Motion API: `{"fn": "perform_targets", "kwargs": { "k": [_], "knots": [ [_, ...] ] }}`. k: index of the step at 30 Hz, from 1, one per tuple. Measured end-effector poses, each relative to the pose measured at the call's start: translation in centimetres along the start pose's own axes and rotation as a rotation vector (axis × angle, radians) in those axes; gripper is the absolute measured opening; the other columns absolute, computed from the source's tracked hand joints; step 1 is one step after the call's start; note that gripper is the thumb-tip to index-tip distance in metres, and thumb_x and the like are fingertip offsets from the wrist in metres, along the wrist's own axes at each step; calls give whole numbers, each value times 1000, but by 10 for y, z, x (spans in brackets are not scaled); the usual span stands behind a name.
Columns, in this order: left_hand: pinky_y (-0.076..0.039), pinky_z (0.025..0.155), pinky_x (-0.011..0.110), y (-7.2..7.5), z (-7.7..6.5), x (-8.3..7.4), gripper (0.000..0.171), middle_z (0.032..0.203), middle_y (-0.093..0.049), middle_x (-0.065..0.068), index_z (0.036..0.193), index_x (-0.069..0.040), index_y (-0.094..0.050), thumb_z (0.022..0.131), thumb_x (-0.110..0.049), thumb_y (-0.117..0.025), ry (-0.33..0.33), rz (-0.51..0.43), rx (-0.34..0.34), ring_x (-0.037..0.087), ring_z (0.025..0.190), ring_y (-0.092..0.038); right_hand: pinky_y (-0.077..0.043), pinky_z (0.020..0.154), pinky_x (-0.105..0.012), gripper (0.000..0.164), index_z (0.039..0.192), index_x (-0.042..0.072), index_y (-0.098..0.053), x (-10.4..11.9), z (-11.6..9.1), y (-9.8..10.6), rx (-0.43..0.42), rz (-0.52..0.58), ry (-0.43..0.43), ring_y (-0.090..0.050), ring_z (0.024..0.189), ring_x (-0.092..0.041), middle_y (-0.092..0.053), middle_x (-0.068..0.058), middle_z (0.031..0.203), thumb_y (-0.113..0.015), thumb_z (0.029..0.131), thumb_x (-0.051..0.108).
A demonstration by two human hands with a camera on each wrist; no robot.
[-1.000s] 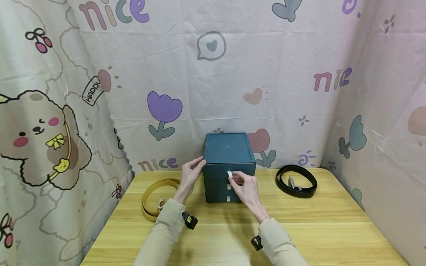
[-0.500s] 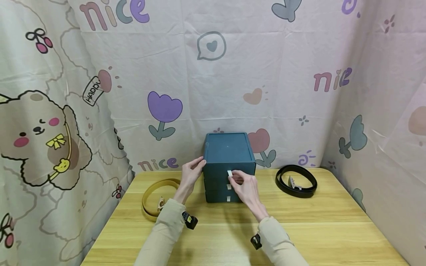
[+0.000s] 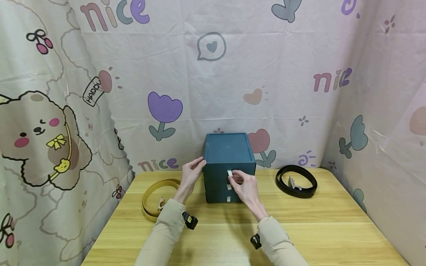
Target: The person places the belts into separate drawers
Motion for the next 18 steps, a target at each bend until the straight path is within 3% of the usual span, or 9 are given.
{"fn": "perform_targets", "kwargs": {
  "k": [10,18],
  "knots": [
    [-43,112,46,1,-1,0,43,144,-57,23,141,0,-57,101,-17,-61,3,3,-3,33,135,-53,-62,68,-32,16,99,1,-76,4,-2,1,-20,20,36,-75,74,-22,-79,-10,84,-80,85,7],
    [-44,111,44,1,-1,1,43,145,-56,23,141,0,-57,101,-16,-62,-4,4,0,34,135,-53,-61,63,-27,17,97,1,-76,-5,-15,0,-25,31,24,-73,67,-18,-78,-8,78,-81,84,10]
  ]
}}
Point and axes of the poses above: each hand's wrist, its own z-axis towards the middle knuckle, its own y-axis out of the back of the hand, x = y × z, the point moved 9 cm from there along z, towards the middle knuckle
